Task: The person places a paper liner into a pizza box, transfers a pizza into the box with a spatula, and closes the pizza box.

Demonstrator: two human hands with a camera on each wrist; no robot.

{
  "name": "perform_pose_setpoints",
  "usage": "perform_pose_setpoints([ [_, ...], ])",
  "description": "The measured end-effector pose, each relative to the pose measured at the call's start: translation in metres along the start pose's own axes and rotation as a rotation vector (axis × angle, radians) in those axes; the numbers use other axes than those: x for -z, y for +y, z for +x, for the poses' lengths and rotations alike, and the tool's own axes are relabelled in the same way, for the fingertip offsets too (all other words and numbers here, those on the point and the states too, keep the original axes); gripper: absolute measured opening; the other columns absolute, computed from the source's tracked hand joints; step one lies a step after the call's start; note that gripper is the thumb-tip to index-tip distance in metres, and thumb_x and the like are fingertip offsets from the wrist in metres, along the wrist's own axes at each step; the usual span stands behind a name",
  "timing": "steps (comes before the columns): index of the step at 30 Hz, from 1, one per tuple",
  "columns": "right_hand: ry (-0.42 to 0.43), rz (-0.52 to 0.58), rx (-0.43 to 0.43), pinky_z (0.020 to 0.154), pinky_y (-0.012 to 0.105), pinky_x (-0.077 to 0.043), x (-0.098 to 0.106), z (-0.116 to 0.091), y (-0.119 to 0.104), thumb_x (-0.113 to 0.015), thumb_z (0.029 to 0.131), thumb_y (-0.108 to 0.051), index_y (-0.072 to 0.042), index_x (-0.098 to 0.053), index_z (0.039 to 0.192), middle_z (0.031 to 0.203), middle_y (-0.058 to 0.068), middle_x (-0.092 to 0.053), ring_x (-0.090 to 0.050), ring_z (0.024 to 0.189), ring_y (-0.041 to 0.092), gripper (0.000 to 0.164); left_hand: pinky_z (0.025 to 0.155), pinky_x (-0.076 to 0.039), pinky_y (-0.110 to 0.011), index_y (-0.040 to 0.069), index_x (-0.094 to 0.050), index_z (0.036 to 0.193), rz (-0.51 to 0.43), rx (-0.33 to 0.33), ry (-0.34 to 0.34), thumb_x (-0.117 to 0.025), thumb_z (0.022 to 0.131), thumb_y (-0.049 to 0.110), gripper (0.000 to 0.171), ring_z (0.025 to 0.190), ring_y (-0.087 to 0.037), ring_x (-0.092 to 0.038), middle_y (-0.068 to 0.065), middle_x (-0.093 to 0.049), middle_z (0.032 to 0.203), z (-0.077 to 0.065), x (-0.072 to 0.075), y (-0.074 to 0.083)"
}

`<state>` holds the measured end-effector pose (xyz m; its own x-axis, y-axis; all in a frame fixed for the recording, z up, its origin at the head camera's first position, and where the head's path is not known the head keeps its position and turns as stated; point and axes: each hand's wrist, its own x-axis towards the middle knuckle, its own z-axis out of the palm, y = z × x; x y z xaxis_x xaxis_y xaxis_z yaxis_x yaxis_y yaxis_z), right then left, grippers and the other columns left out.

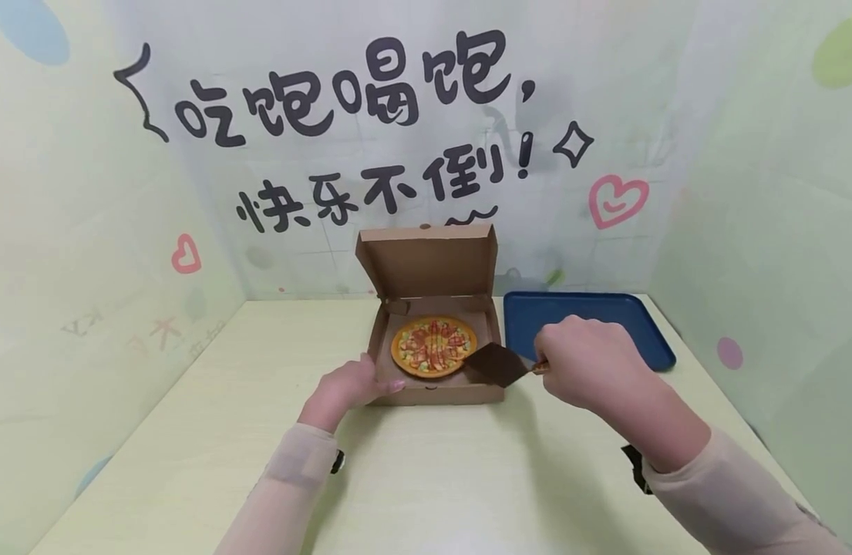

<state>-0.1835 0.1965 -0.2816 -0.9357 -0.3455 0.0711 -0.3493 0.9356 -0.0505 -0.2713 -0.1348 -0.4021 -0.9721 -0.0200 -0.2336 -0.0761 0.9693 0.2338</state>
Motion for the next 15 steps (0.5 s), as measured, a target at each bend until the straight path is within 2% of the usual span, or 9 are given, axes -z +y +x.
perform_pose_setpoints([
  [7,0.073,0.065,-0.037,0.051,0.031,-0.042,-0.013,-0.008,0.009,-0.080,0.091,-0.019,-0.026,-0.083,0.097,0.087,-0.009,-0.077,-0.062,0.069,0.010,0.010,0.108,-0.053,-0.062,-0.010,-0.029,0.162,0.007,0.000,0.004,-0.062,0.095,0.074,0.112,0.136,-0.044,-0.062,-0.027,-0.062,0.149,0.000,0.000,0.000],
  [15,0.083,0.120,-0.094,0.050,0.032,-0.040,-0.035,-0.012,0.010,-0.076,0.096,-0.022,-0.023,-0.083,0.109,0.093,-0.006,-0.079,-0.060,0.067,0.011,0.015,0.107,-0.054,-0.062,-0.010,-0.030,0.162,0.005,-0.004,0.007,-0.063,0.096,0.073,0.111,0.135,-0.044,-0.064,-0.027,-0.064,0.147,-0.001,0.000,0.000],
])
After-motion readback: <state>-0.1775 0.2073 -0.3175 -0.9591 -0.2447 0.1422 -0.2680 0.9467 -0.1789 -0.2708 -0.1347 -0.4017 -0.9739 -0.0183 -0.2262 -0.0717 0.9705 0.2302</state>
